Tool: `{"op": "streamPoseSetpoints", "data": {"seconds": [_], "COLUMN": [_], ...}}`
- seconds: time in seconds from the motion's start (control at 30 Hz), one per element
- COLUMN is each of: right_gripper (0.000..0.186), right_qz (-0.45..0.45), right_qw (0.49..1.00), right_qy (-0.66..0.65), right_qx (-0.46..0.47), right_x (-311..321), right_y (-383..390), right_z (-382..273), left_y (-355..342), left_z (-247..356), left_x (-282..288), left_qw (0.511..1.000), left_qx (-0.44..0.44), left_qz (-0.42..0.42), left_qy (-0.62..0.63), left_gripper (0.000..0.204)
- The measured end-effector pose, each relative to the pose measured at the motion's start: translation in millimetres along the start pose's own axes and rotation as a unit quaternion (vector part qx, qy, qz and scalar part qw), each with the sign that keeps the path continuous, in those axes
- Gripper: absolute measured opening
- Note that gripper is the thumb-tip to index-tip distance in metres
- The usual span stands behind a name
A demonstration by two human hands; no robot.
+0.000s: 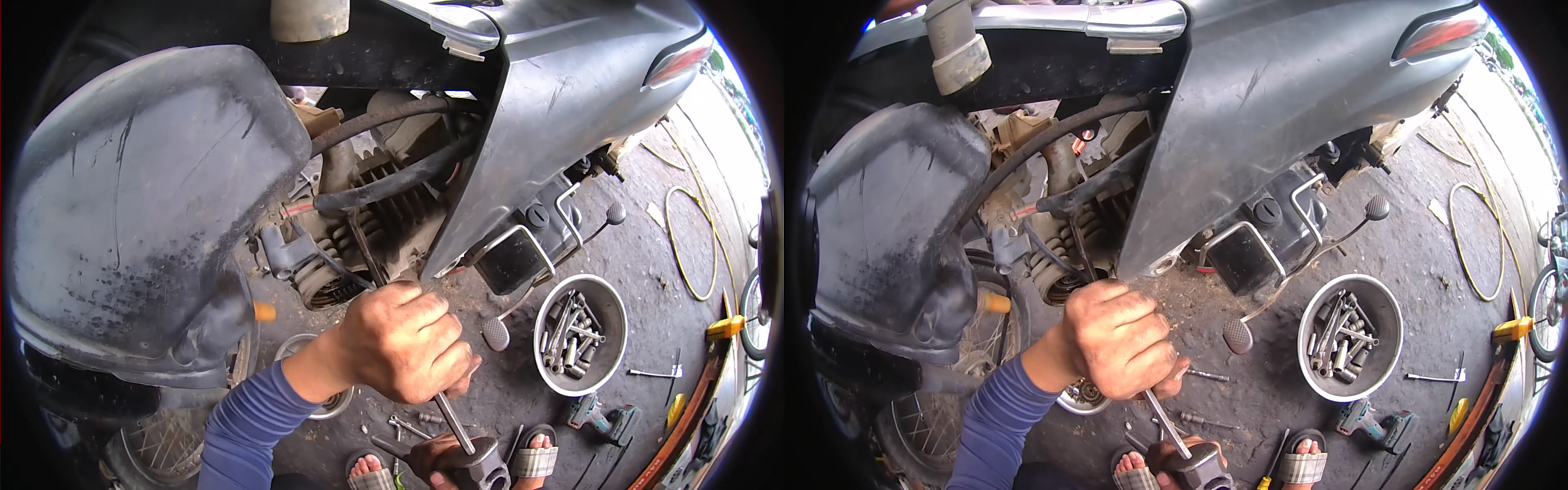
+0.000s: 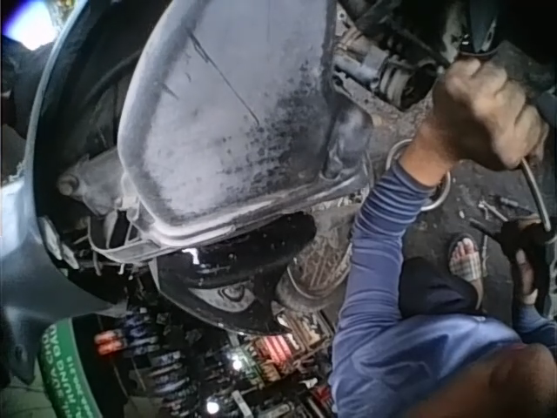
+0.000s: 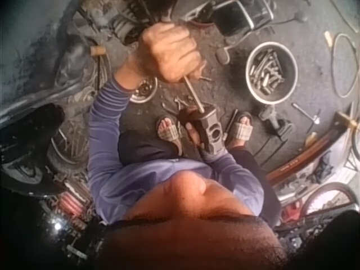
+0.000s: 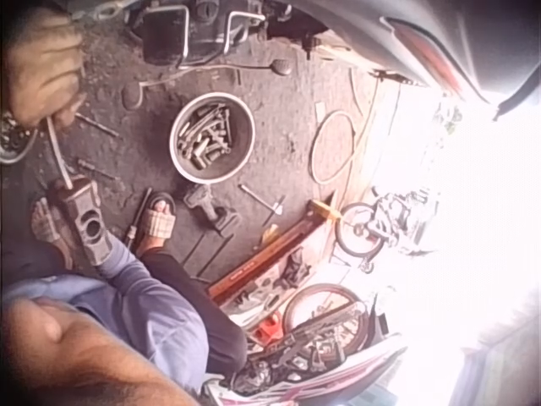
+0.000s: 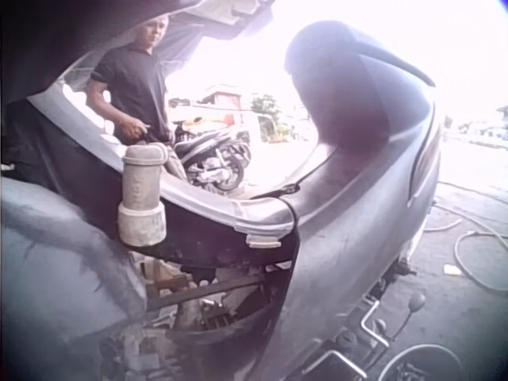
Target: Repairing a motorcycle engine by using a hammer and a rod to tap a part into place.
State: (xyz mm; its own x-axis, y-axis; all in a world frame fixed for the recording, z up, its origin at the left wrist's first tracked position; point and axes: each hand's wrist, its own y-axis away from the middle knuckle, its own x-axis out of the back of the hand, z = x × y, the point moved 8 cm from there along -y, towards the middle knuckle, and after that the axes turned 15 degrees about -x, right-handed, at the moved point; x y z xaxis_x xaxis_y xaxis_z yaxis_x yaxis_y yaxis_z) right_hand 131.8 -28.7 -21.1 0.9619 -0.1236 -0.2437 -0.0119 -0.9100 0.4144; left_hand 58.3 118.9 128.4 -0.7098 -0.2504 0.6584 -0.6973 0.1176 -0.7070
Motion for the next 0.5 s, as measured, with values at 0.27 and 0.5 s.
{"op": "streamPoseSetpoints", "data": {"seconds": [0.27, 0.5], "right_gripper": [0.011, 0.012], "right_qz": [-0.141, -0.118], "right_qw": [0.978, 0.988], "right_qy": [-0.147, -0.076], "right_qx": [0.050, 0.071], "right_x": [-4, 1], "right_y": [-9, -12], "right_z": [7, 22], "left_y": [8, 4], "left_z": [-1, -1], "left_x": [-10, -8], "left_qw": [0.996, 0.996], "left_qx": [0.008, 0.009], "left_qz": [-0.087, -0.091], "left_qy": [0.015, 0.021], "left_gripper": [0.027, 0.026]}}
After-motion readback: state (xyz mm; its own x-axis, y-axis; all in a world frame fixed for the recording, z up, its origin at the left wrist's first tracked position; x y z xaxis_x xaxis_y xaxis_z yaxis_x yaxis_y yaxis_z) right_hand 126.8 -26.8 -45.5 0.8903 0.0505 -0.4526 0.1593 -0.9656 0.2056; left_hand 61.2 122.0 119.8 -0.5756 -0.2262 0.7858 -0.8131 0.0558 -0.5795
